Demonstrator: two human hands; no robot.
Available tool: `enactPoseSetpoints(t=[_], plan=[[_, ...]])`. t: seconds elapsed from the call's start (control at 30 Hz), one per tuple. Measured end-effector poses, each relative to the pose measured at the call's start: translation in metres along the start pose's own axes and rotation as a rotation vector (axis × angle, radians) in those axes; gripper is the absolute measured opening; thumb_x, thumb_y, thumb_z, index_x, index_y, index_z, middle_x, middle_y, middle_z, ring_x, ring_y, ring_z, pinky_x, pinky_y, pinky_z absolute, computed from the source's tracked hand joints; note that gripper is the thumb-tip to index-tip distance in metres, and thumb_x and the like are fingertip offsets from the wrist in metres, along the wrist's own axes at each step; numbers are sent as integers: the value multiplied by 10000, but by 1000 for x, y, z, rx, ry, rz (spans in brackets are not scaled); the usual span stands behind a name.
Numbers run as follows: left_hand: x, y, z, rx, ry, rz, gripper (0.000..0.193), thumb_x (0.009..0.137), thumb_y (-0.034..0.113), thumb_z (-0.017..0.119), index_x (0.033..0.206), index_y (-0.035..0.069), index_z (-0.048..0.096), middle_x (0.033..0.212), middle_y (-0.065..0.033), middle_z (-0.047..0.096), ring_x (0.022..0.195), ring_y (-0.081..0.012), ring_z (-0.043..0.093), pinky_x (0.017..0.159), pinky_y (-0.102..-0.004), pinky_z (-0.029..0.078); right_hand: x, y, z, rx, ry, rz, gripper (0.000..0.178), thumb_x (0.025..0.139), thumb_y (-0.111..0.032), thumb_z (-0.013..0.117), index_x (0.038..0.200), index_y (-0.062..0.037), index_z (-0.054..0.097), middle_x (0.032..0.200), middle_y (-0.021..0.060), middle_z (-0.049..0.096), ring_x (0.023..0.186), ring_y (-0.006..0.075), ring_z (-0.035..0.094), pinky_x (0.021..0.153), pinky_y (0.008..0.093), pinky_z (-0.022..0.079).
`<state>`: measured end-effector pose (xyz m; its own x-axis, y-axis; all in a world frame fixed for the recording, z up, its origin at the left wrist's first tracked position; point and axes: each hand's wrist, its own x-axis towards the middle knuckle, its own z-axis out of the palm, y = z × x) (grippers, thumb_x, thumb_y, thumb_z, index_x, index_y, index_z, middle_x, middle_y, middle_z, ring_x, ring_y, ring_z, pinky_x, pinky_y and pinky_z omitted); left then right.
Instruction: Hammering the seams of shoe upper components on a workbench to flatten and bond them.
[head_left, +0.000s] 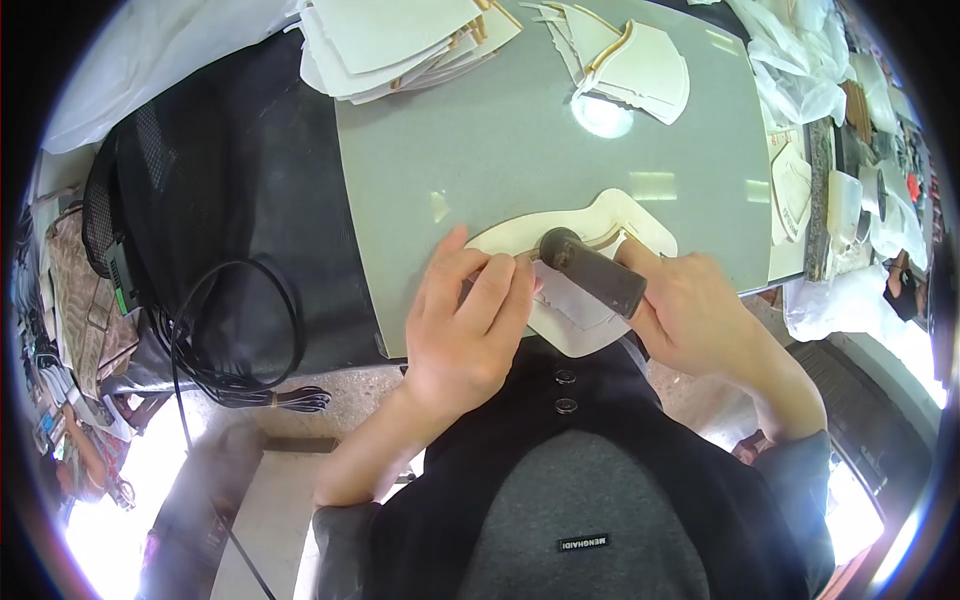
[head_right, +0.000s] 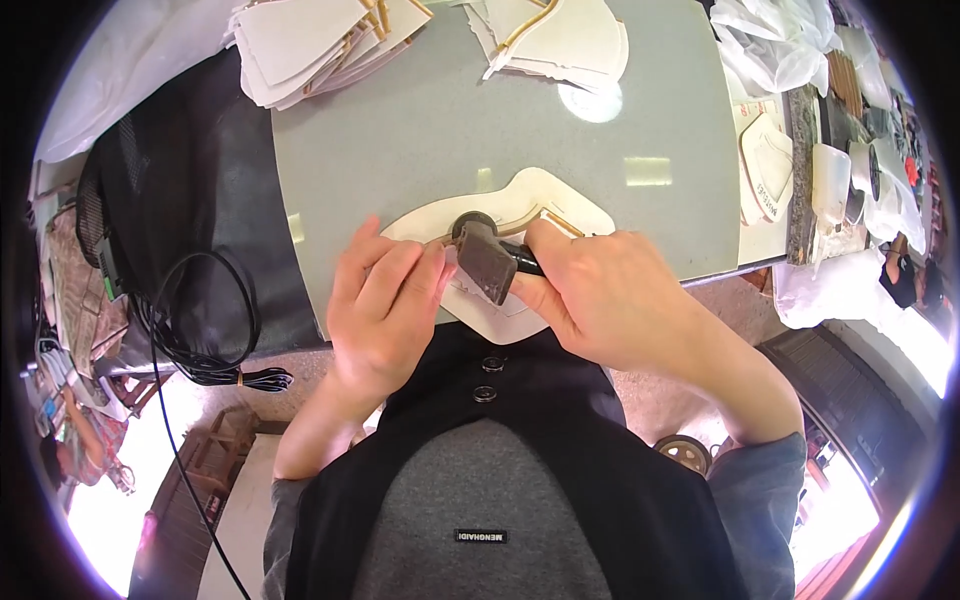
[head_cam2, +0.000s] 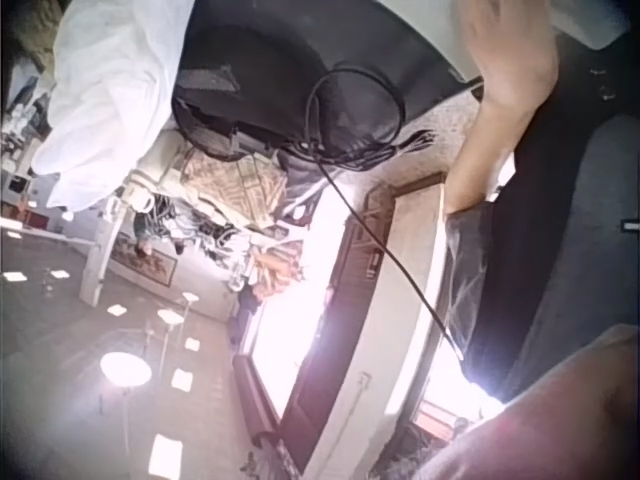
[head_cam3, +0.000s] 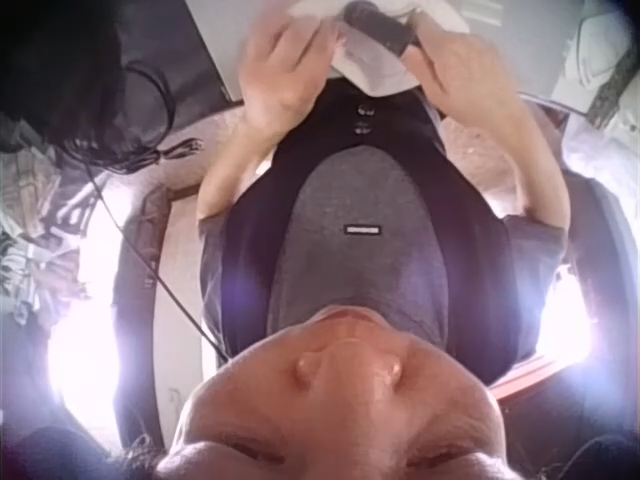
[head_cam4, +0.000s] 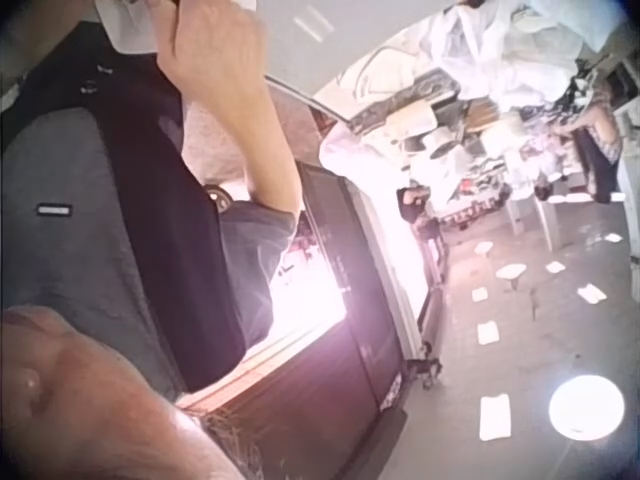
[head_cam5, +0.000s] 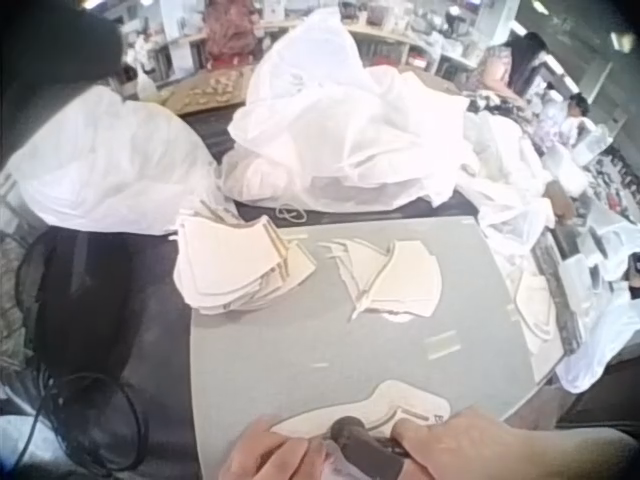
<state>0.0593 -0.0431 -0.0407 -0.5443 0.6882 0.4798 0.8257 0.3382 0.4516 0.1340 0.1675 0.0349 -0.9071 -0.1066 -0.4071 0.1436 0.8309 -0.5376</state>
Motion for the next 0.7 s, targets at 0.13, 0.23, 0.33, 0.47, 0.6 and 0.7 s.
enactPoseSetpoints(t=[0.13,0.23,0.33,0.47,0.6,0.7], plan=[[1,2,-2,70,-11,23,305,640,52,815,922,-15,721,932,-74,630,847,-252,621,835,-449,584,1,0,-5,55,12,0,338,973,-319,551,910,8,490,598,170,573,584,390,604,513,452,451],[-1,1,0,93,33,54,318,634,42,803,933,-26,718,941,-79,633,856,-256,624,821,-435,597,2,-5,-7,94,78,-50,317,971,-300,554,914,5,491,610,171,574,582,388,604,516,452,452],[0,1,-1,59,32,46,311,641,38,793,935,-28,719,942,-82,634,860,-256,625,827,-440,594,3,-10,-7,11,32,-66,301,968,-290,556,922,2,495,623,172,575,580,385,604,518,450,453],[-2,1,-2,50,17,41,297,653,37,788,934,-30,717,941,-82,635,871,-255,628,826,-447,592,1,-9,-8,194,112,-53,314,962,-301,566,928,3,498,634,169,581,578,384,605,520,450,455],[-1,0,-1,37,26,36,297,651,45,788,929,-24,711,940,-86,635,884,-260,631,848,-435,584,7,-7,-5,-100,-61,-8,318,958,-300,573,930,7,496,640,171,585,581,390,604,524,453,456],[-4,0,1,52,40,37,301,654,52,794,933,-18,706,936,-86,637,884,-265,632,859,-416,580,6,-10,-9,119,41,-28,319,960,-304,571,927,4,494,651,176,594,595,397,604,527,455,455]])
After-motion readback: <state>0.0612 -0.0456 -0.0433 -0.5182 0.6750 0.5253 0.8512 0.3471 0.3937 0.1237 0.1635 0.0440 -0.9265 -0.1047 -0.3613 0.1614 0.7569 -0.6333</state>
